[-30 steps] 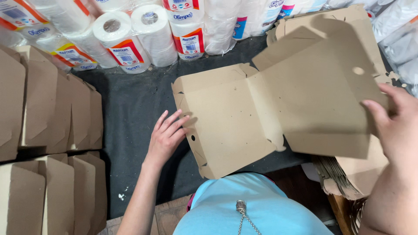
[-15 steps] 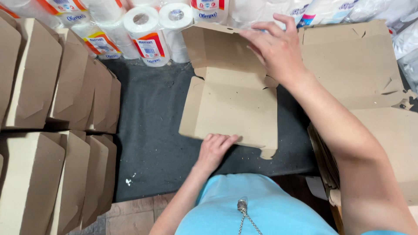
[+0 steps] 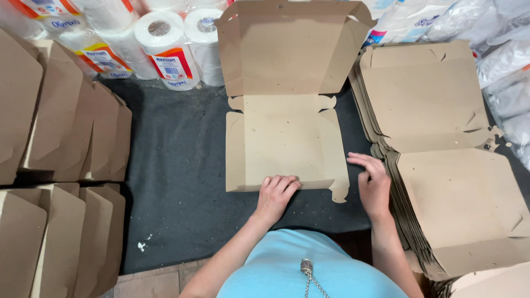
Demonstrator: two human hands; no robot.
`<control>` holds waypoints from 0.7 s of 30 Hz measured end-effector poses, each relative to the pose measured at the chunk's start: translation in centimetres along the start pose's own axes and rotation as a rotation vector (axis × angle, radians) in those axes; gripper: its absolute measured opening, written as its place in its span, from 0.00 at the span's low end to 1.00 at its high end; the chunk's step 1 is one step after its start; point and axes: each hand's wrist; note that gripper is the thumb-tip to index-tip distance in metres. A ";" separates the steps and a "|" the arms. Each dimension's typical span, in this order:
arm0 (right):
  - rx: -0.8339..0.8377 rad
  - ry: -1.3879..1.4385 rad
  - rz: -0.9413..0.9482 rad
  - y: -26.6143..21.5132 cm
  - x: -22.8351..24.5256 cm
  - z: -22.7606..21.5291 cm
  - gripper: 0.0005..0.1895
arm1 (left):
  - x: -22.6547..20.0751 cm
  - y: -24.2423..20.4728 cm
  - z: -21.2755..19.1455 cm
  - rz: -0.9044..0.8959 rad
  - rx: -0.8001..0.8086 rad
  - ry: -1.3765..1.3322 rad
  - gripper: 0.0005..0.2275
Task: The person assembles cardboard boxes by picking up flat cardboard sheets from a stack and folding the flaps to form the box structure. Each finished box is then closed and placed on the work surface.
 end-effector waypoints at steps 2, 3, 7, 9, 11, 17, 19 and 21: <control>0.074 -0.029 0.042 -2.6 -0.2 0.7 0.20 | 0.1 -0.2 0.0 -0.012 0.024 0.002 0.06; 0.121 -0.009 0.082 -3.8 -1.1 1.4 0.21 | 0.0 0.0 -0.3 0.001 -0.011 0.000 0.06; 0.148 0.061 0.205 -6.5 -3.7 2.3 0.20 | -0.1 0.1 -0.4 0.009 -0.034 0.002 0.07; 0.165 0.063 0.198 -7.0 -5.0 2.2 0.20 | -0.2 0.0 -0.4 -0.001 -0.020 -0.004 0.07; 0.174 0.064 0.177 -6.8 -5.6 2.2 0.20 | -0.1 0.3 -0.4 -0.004 -0.019 -0.002 0.07; 0.195 0.110 0.230 -5.4 -5.3 3.5 0.06 | 0.0 0.6 -0.4 -0.008 -0.051 -0.049 0.08; 0.166 0.102 0.229 -5.1 -4.8 4.2 0.05 | 0.0 0.3 -0.3 -0.020 -0.045 -0.065 0.08; 0.173 0.081 0.210 -4.7 -3.6 4.5 0.05 | 0.1 0.2 -0.2 -0.016 -0.046 -0.061 0.08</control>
Point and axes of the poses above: each hand's wrist, its own y-axis towards the middle knuckle, its own z-axis out of the palm, x = y × z, and after that the axes turned 9 degrees about -y, right-handed
